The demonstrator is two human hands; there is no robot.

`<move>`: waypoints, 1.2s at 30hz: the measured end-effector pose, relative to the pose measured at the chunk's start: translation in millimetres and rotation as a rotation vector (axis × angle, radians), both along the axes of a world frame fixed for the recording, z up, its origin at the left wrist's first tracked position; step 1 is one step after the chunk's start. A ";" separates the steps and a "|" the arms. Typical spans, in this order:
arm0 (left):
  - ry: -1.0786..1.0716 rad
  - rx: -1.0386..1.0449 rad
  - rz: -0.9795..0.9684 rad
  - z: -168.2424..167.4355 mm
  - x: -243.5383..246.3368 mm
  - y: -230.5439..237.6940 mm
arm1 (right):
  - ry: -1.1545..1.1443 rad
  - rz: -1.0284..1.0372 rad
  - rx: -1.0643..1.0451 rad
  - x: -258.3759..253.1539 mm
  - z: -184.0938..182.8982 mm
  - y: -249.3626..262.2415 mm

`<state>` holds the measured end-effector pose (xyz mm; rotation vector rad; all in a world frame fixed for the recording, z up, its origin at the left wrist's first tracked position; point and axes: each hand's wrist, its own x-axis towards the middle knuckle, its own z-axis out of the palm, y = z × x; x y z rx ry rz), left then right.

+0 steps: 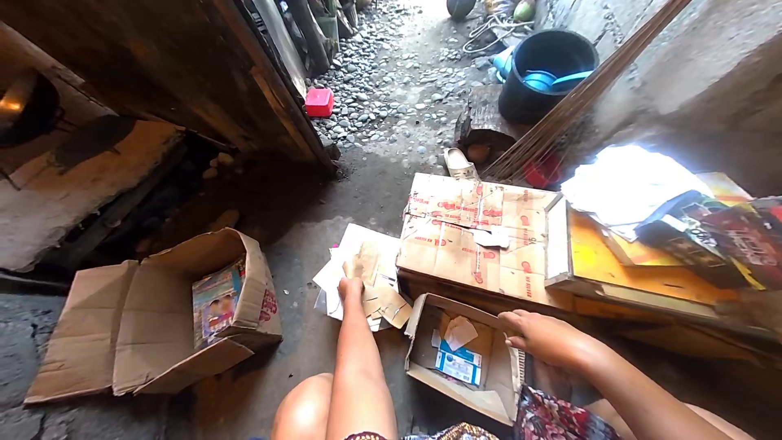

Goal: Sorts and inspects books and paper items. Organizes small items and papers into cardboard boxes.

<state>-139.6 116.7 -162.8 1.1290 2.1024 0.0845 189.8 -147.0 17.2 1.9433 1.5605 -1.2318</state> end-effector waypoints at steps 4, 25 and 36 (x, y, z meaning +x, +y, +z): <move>-0.093 0.080 0.054 5.4 -5.4 2.9 | 0.000 0.000 -0.003 -2.1 1.9 1.6; -0.966 -0.020 -0.393 122.7 18.8 -32.4 | 0.025 -0.035 0.088 10.3 13.9 -29.9; -0.126 -0.178 -1.632 57.9 167.6 -180.9 | 0.034 -0.012 0.102 0.2 12.5 -39.5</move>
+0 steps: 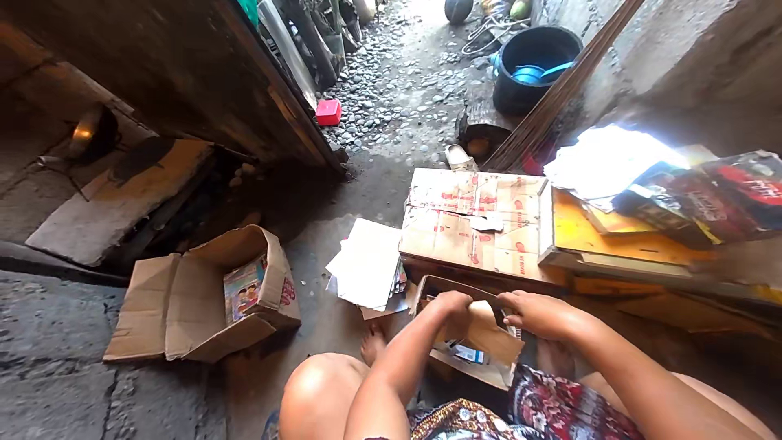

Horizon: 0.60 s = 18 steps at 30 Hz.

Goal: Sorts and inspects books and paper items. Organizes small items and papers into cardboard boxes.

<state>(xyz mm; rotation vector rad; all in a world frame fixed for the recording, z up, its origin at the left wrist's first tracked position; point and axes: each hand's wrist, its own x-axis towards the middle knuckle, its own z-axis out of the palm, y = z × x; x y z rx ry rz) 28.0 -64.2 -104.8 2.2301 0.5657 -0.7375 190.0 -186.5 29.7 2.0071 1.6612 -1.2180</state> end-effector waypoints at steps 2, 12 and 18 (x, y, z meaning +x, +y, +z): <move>-0.075 0.152 0.040 -24.3 -9.6 -10.8 | -0.011 0.001 -0.016 -0.6 -0.9 -1.7; -0.411 0.667 1.173 -16.7 -96.0 77.1 | -0.010 -0.006 -0.010 5.3 0.7 3.4; 0.002 0.359 2.317 -60.1 -196.2 103.1 | -0.022 0.012 -0.036 -1.0 -2.4 9.5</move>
